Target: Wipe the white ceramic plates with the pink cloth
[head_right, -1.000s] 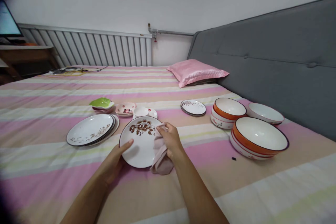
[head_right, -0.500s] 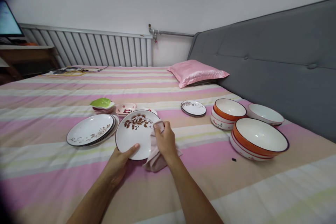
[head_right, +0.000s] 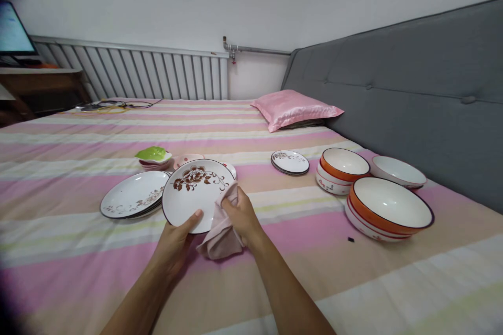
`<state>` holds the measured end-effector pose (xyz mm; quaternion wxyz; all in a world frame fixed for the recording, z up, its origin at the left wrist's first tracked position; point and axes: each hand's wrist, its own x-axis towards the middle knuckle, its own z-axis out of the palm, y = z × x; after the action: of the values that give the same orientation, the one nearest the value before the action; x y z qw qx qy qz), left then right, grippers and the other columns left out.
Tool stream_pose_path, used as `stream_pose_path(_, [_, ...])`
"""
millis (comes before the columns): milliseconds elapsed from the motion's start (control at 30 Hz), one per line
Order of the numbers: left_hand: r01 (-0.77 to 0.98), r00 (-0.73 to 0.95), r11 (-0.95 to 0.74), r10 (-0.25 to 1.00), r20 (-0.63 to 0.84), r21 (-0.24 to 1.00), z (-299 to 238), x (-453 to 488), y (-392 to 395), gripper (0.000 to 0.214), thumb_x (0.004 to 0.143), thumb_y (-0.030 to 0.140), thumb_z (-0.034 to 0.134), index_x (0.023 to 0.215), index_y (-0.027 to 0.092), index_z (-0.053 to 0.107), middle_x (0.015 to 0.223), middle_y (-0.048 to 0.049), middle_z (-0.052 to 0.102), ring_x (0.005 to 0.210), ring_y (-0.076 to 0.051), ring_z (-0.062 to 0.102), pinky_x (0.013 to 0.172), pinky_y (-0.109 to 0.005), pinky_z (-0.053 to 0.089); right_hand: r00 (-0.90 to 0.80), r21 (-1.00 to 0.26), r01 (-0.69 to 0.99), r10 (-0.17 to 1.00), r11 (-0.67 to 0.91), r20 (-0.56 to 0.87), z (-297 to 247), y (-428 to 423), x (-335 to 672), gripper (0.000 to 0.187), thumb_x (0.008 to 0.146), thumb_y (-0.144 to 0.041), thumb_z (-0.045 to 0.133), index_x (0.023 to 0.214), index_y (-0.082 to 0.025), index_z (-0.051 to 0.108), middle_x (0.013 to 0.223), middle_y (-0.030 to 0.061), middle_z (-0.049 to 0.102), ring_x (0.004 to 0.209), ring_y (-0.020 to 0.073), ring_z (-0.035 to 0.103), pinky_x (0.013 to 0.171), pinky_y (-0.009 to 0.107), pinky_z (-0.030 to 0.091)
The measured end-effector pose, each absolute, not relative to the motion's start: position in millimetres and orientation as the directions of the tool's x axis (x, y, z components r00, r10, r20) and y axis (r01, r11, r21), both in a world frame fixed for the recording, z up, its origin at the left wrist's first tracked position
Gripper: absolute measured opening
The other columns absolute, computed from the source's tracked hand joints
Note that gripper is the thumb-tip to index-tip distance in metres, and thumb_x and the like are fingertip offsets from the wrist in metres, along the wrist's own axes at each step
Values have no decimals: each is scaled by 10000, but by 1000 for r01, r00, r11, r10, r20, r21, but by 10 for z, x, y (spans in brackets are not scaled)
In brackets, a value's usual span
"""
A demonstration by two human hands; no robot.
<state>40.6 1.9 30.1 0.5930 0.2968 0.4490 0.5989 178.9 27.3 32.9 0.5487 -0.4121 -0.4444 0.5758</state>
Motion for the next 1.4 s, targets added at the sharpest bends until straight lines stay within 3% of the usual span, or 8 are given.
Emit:
stream_pose_path(267, [-324, 4, 91, 996, -94, 942, 330, 356, -21, 680, 637, 263, 768, 1253, 158, 499, 1177, -147, 627, 1138, -297, 532, 957, -414, 424, 69, -973, -60, 973, 225, 221, 269, 354, 1938, 290, 777, -350, 590, 1015, -185, 581, 996, 62, 661, 899, 199, 612, 795, 319, 475])
stream_pose_path(500, [-168, 168, 195, 972, -167, 966, 372, 218, -49, 655, 606, 248, 782, 1206, 143, 541, 1112, -168, 656, 1033, -324, 595, 869, -426, 480, -82, -932, 145, 942, 333, 324, 406, 338, 2202, 211, 809, -357, 549, 915, -176, 574, 833, 28, 641, 785, 180, 596, 722, 289, 463])
stream_pose_path(633, [-93, 316, 239, 928, -199, 967, 377, 140, -61, 594, 626, 238, 766, 1174, 135, 561, 1105, -181, 656, 1020, -329, 600, 848, -424, 485, -185, -924, 192, 937, 330, 296, 468, 296, 2268, 200, 808, -343, 543, 910, -176, 578, 839, 20, 639, 780, 170, 585, 708, 283, 459])
stream_pose_path(800, [-15, 434, 309, 859, -272, 951, 391, 47, -82, 674, 609, 191, 766, 1235, 167, 518, 1103, -159, 660, 1005, -314, 608, 855, -435, 475, -310, -915, 252, 922, 317, 234, 551, 224, 2281, 163, 794, -302, 553, 893, -179, 597, 872, 23, 652, 816, 175, 588, 720, 282, 444])
stream_pose_path(967, [102, 607, 368, 713, -351, 924, 369, -41, -96, 639, 600, 157, 751, 1203, 189, 542, 1065, -105, 682, 980, -282, 618, 857, -422, 468, -475, -876, 367, 873, 312, 112, 586, 161, 2257, 112, 784, -273, 560, 835, -187, 611, 827, 19, 650, 752, 165, 573, 645, 254, 422])
stream_pose_path(1133, [162, 753, 374, 552, -359, 913, 393, -48, -90, 539, 577, 122, 724, 1100, 204, 619, 1005, -51, 700, 968, -274, 619, 853, -415, 467, -622, -811, 406, 778, 422, 93, 584, 115, 2168, 92, 753, -277, 590, 734, -188, 604, 687, -16, 584, 642, 129, 512, 546, 212, 368])
stream_pose_path(1267, [245, 782, 353, 478, -400, 903, 409, -34, -96, 379, 578, 154, 720, 952, 202, 685, 897, -32, 718, 911, -276, 638, 824, -402, 482, -717, -791, 412, 697, 452, 25, 574, 85, 2077, 90, 756, -286, 587, 752, -198, 608, 695, -20, 596, 652, 131, 526, 542, 206, 362])
stream_pose_path(1400, [256, 704, 416, 538, -463, 873, 392, -1, -134, 362, 586, 200, 734, 945, 184, 688, 863, -41, 723, 880, -271, 648, 782, -365, 492, -759, -807, 375, 651, 456, 16, 545, 92, 2040, 98, 765, -293, 584, 769, -199, 610, 739, -17, 623, 696, 141, 548, 584, 211, 386])
